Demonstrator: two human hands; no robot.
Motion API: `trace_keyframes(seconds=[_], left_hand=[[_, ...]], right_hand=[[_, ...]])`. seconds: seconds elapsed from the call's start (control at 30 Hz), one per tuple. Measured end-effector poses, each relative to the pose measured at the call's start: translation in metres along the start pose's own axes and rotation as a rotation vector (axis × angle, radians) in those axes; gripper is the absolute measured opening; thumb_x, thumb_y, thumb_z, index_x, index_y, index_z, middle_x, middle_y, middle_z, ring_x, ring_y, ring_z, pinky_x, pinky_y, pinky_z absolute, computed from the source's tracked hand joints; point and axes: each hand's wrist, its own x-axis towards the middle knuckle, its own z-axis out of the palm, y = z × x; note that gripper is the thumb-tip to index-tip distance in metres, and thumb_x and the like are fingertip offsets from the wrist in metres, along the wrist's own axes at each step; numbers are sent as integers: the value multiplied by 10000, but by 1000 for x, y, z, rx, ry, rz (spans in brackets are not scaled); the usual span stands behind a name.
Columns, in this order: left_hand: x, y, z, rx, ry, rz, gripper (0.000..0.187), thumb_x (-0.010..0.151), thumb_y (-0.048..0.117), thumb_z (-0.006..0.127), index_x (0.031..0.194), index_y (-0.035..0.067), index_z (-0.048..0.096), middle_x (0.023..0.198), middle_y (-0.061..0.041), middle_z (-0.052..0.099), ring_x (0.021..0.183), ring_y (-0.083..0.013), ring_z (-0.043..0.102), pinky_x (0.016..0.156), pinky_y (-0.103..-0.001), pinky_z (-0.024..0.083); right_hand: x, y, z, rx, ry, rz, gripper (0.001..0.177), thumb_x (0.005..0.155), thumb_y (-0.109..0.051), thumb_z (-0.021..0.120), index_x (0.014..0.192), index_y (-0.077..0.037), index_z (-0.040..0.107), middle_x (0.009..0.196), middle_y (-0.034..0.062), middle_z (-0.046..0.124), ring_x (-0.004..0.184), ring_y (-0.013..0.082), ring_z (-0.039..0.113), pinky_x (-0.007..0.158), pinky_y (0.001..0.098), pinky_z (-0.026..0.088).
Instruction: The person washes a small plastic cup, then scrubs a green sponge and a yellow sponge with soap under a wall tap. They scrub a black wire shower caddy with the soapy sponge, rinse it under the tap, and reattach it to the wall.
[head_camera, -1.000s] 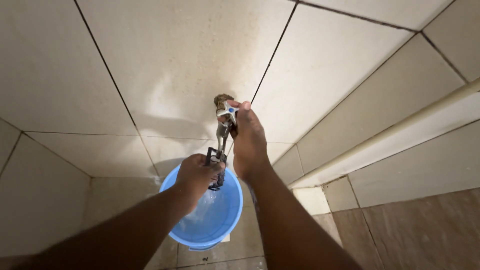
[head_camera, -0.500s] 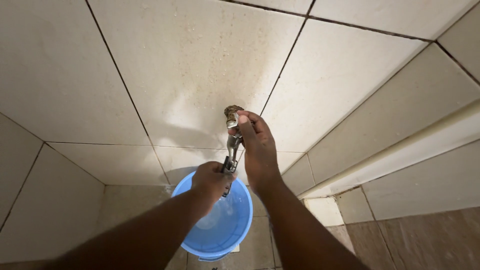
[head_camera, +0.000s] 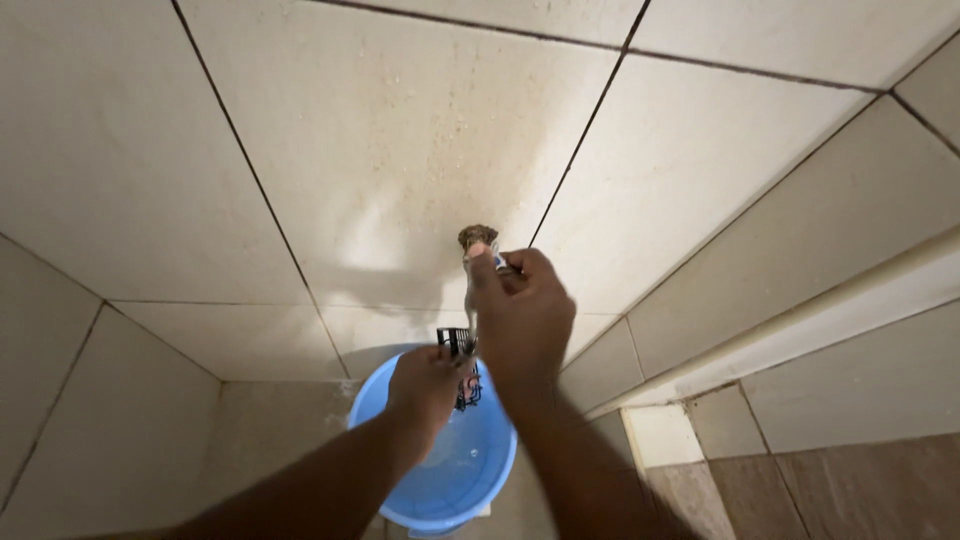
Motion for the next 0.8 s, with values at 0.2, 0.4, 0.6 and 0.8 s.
trace_keyframes(seconds=[0.2, 0.4, 0.6, 0.8], left_hand=[[4, -13, -13, -144, -48, 101, 194, 889, 156, 728, 833, -23, 679, 704, -76, 666, 597, -128, 605, 563, -294, 501], [-23, 11, -36, -132, 31, 42, 174, 916, 154, 655, 851, -2, 695, 731, -63, 662, 634, -141, 582, 577, -328, 472], [-46, 33, -55, -142, 141, 104, 165, 909, 167, 657, 861, 16, 703, 720, -54, 667, 638, -137, 592, 604, -318, 471], [-71, 69, -74, -211, 107, 162, 158, 938, 181, 670, 901, 33, 711, 721, -21, 623, 639, -121, 523, 610, -315, 448]], right_hand=[[29, -12, -25, -177, -422, -448, 418, 962, -297, 661, 1318, -82, 630, 833, 96, 779, 645, 126, 774, 611, 294, 611], [40, -70, -13, -1034, -585, -369, 437, 1021, -313, 553, 794, -34, 801, 771, 131, 751, 691, 281, 693, 736, 446, 561], [47, -112, -7, -1158, -685, 213, 412, 1017, -370, 549, 822, -73, 757, 758, 94, 791, 638, 184, 722, 652, 322, 560], [66, -74, -4, -861, -660, 374, 421, 1007, -294, 495, 780, -7, 703, 675, 75, 670, 529, 185, 585, 488, 343, 448]])
